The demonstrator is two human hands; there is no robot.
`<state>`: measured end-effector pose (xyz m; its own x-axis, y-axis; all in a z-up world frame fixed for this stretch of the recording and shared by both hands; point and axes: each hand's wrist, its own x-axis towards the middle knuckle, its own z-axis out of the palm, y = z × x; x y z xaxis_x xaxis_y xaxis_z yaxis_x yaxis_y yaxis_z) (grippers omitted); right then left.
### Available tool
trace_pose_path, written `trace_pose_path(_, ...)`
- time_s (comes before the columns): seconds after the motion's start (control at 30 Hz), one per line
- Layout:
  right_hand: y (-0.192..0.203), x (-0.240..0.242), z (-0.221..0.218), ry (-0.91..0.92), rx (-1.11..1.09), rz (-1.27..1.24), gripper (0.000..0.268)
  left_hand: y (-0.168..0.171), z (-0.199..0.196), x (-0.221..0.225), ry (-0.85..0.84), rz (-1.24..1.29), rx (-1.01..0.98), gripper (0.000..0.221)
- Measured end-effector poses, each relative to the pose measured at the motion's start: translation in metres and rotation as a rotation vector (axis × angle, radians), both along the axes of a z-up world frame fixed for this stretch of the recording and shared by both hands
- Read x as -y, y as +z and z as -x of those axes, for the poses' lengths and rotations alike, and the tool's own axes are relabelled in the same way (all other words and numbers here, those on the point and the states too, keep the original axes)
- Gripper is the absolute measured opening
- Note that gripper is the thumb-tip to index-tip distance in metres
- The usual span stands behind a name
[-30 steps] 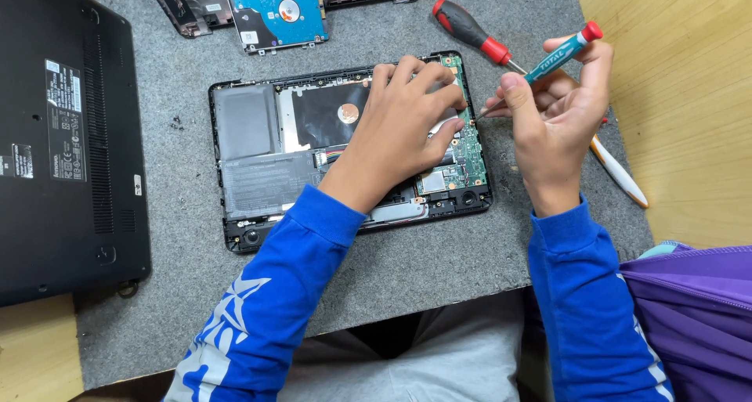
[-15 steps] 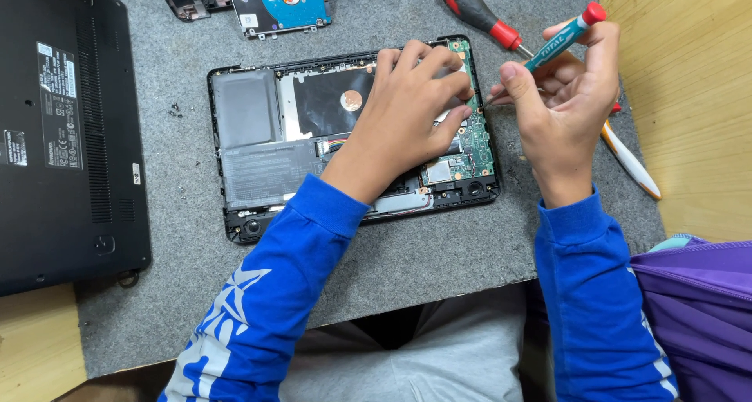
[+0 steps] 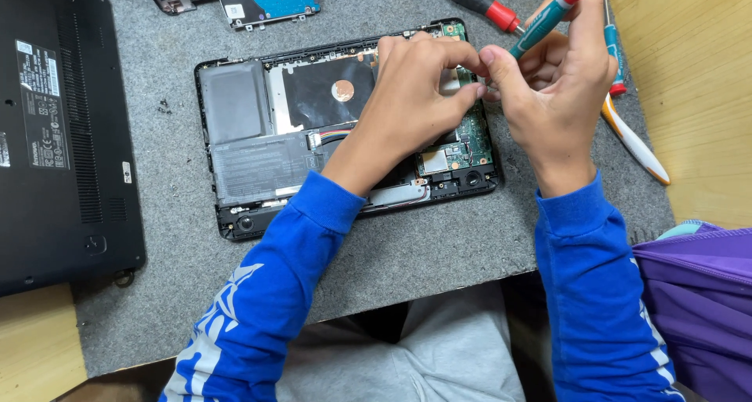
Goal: Securing internal components and the motherboard of a laptop using a screwdriver.
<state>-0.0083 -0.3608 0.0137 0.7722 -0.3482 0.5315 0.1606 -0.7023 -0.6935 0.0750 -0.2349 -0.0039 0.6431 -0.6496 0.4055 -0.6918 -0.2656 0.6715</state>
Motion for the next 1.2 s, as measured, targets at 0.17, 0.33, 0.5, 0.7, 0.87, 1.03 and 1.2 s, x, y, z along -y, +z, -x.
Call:
trace_pose_path(0.17,0.0,-0.005,0.002,-0.008,-0.004,0.062,0.039,-0.002,0.0,0.007,0.037,-0.004,0.026,0.01)
trace_pose_path(0.33,-0.005,0.007,0.001,0.006,-0.012,0.054,0.034,-0.007,-0.002,0.01,0.015,0.042,0.077,0.009)
trace_pose_path(0.5,0.006,0.01,0.004,0.395,-0.007,-0.302,0.023,-0.008,-0.003,0.01,-0.017,0.008,0.07,0.012)
trace_pose_path(0.7,-0.011,0.021,-0.002,0.283,0.116,-0.206,0.038,0.005,0.003,0.007,-0.006,0.016,0.086,0.01)
trace_pose_path(0.87,-0.003,0.016,-0.001,0.272,0.109,-0.177,0.037,0.004,0.001,0.01,-0.028,0.101,0.112,0.016)
trace_pose_path(1.03,0.01,0.011,0.007,0.399,0.013,-0.259,0.031,0.002,0.0,0.009,-0.069,0.092,0.09,0.017)
trace_pose_path(1.2,0.0,0.017,0.001,0.246,0.117,-0.128,0.019,0.002,0.005,0.007,-0.047,0.083,0.076,0.01)
